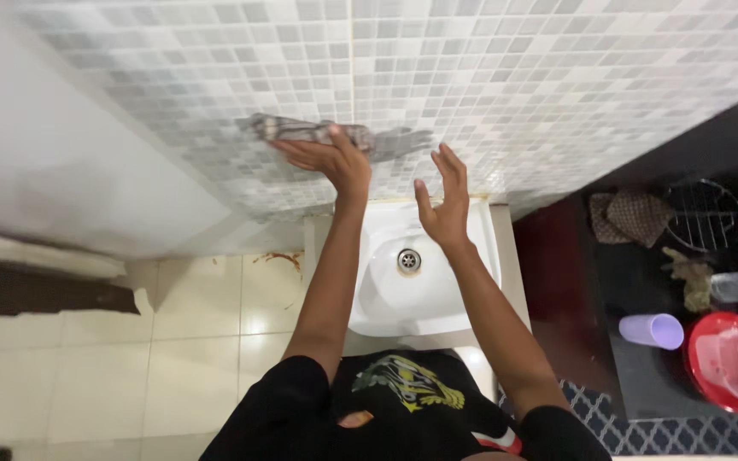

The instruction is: The person cleans a small white sink and the tiled wall behind it by hand with a cloth.

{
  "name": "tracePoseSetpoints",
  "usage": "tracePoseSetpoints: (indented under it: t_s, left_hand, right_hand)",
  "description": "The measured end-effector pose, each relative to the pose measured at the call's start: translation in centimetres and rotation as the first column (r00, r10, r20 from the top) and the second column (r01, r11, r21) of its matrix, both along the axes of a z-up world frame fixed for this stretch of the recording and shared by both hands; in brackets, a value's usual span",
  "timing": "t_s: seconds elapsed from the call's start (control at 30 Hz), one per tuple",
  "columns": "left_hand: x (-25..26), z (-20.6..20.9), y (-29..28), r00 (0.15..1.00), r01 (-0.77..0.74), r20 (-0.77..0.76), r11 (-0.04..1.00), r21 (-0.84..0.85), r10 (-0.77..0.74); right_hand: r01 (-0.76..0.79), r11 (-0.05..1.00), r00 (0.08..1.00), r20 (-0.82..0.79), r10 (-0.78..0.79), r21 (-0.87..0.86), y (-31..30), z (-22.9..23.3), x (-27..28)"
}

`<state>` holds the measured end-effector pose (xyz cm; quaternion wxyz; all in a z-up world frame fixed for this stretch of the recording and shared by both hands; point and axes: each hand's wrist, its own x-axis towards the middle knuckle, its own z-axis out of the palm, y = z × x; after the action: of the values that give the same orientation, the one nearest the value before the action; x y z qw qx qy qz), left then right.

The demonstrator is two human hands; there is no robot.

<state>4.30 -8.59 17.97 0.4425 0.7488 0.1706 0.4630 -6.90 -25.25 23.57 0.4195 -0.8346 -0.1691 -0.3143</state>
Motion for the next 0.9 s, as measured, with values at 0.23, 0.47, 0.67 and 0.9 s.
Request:
tracePoseSetpoints:
  t_s: [0.23, 0.47, 0.67, 0.9]
  left_hand:
    - [3.9, 5.1, -0.6, 0.984, -0.129, 0.147, 0.971, 0.202, 0.1]
    - [1.8, -3.4, -4.6, 0.715, 0.536, -0.684, 0.742, 0.403, -0.144]
    - [1.2, -9.7, -1.0, 0.954, -0.254, -0.146, 0.964, 0.074, 0.263]
    - [2.9, 0.1, 3.5, 0.93, -0.242, 0.204, 0.927, -0.288, 0.306]
  right_hand:
    - [0.06, 0.993, 0.994, -0.101, -0.049, 0.105, -3.9, 0.2, -3.3]
    - [0.002, 0.978, 0.987, -0.155, 0.031, 0.211, -6.3, -3.2, 0.1]
    - [-0.158, 0.976, 0.965, -0.184, 0.184, 0.149, -10.0, -3.6, 1.9]
    - [-0.299, 0.945, 0.914, -0.245, 0.324, 0.134, -13.3, -5.4, 4.5]
